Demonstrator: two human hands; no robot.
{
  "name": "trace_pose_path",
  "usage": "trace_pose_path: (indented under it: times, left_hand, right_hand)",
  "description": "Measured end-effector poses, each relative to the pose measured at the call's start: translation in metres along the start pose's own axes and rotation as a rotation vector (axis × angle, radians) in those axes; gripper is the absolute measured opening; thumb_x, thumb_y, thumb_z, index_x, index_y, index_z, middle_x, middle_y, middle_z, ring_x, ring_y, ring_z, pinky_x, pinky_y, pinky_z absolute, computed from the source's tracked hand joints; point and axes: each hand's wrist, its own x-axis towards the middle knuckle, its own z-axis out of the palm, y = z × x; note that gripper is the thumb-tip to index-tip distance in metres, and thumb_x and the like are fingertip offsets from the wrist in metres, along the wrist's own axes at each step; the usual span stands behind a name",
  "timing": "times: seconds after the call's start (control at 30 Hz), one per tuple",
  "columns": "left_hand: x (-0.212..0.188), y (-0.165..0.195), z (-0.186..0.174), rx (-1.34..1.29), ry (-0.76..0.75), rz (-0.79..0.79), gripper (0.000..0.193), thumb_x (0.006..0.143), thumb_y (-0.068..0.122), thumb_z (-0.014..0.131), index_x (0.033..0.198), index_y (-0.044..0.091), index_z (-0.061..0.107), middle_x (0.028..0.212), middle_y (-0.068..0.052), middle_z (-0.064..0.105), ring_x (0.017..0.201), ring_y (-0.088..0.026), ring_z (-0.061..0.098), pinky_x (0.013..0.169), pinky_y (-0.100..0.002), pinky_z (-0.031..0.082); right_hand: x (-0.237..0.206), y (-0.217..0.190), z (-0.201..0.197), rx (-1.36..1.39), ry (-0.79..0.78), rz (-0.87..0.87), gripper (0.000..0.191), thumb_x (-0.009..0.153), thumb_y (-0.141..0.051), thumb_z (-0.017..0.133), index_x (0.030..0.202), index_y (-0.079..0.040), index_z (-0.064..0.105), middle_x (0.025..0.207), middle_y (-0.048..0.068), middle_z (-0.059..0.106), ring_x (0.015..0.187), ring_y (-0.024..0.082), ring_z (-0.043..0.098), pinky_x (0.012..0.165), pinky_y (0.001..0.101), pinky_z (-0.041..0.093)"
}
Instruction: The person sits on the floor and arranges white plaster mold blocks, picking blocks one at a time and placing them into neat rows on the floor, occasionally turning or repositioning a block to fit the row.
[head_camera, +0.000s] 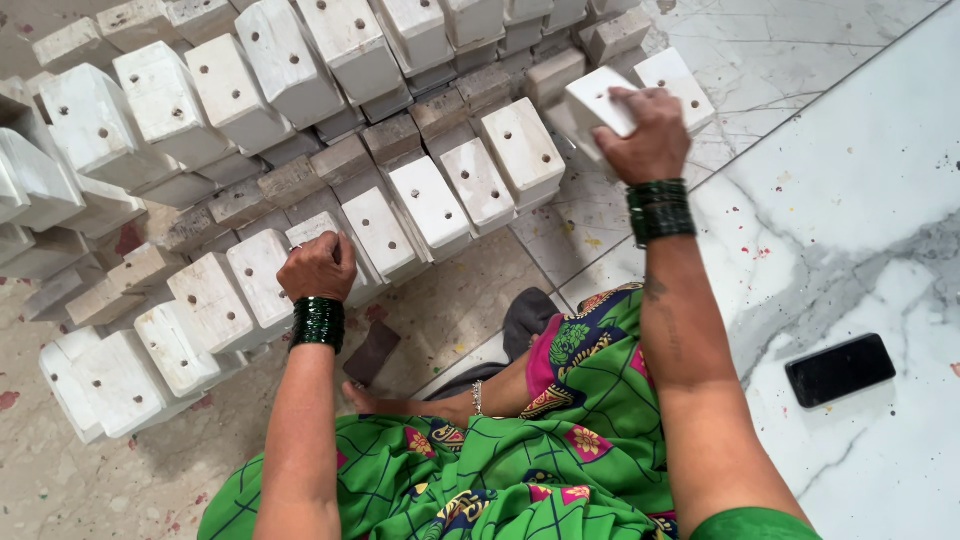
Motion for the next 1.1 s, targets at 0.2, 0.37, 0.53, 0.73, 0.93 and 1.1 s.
trace_pose_path:
  times: [0.2, 0.37, 0.53, 0.73, 0.93, 1.1]
  left_hand:
    - [0.001, 0.001, -0.002, -0.016, 0.002, -0.016, 0.030, 0.097, 0.030, 0.067, 0.070, 0.017, 0.063, 0.069, -0.002, 0.069, 0.065, -0.026, 0.068, 0.056, -0.041, 0.052]
    - [0.001, -0.001, -0.001, -0.023, 0.000, -0.028, 0.031, 0.096, 0.031, 0.067, 0.069, 0.016, 0.062, 0.068, -0.003, 0.069, 0.066, -0.028, 0.068, 0.057, -0.042, 0.051]
    - [0.001, -0.001, -0.002, -0.046, -0.005, -0.030, 0.030, 0.096, 0.030, 0.067, 0.069, 0.016, 0.062, 0.068, -0.003, 0.069, 0.066, -0.029, 0.067, 0.057, -0.042, 0.051]
    - [0.002, -0.001, 0.000, -0.060, -0.012, -0.048, 0.032, 0.095, 0.031, 0.067, 0.069, 0.015, 0.061, 0.068, -0.004, 0.068, 0.065, -0.029, 0.067, 0.058, -0.043, 0.051]
    - [0.001, -0.001, 0.002, -0.041, 0.011, -0.032, 0.031, 0.095, 0.032, 0.068, 0.069, 0.015, 0.062, 0.069, -0.004, 0.069, 0.067, -0.030, 0.068, 0.059, -0.044, 0.052]
    - [0.002, -0.001, 0.002, -0.030, 0.016, -0.027, 0.030, 0.096, 0.032, 0.067, 0.071, 0.016, 0.064, 0.070, -0.006, 0.069, 0.068, -0.030, 0.069, 0.059, -0.044, 0.053]
  right_hand:
    - [0.007, -0.024, 0.055, 0.018, 0.056, 0.030, 0.047, 0.079, -0.033, 0.085, 0.123, -0.020, 0.075, 0.127, 0.021, 0.061, 0.119, 0.038, 0.055, 0.096, 0.0524, 0.048]
    - [0.006, -0.011, 0.097, 0.019, 0.007, -0.042, 0.025, 0.093, -0.027, 0.076, 0.117, -0.022, 0.077, 0.137, 0.016, 0.063, 0.131, 0.040, 0.051, 0.110, 0.0541, 0.038]
    - [0.030, 0.015, 0.084, -0.071, 0.086, -0.079, 0.031, 0.099, -0.024, 0.070, 0.128, -0.012, 0.072, 0.144, 0.020, 0.060, 0.138, 0.041, 0.051, 0.118, 0.0524, 0.038]
    - [0.043, 0.071, 0.017, -0.142, 0.071, 0.135, 0.086, 0.081, -0.048, 0.088, 0.150, -0.010, 0.054, 0.154, 0.029, 0.033, 0.146, 0.051, 0.026, 0.112, 0.0674, 0.019]
    - [0.024, 0.099, 0.012, 0.092, 0.243, 0.098, 0.054, 0.097, -0.029, 0.076, 0.146, -0.012, 0.062, 0.138, 0.017, 0.061, 0.124, 0.031, 0.058, 0.111, 0.0476, 0.049]
    - [0.027, 0.056, 0.069, 0.195, -0.066, -0.140, 0.047, 0.096, -0.022, 0.078, 0.140, -0.012, 0.065, 0.132, 0.016, 0.068, 0.116, 0.031, 0.065, 0.105, 0.0429, 0.053]
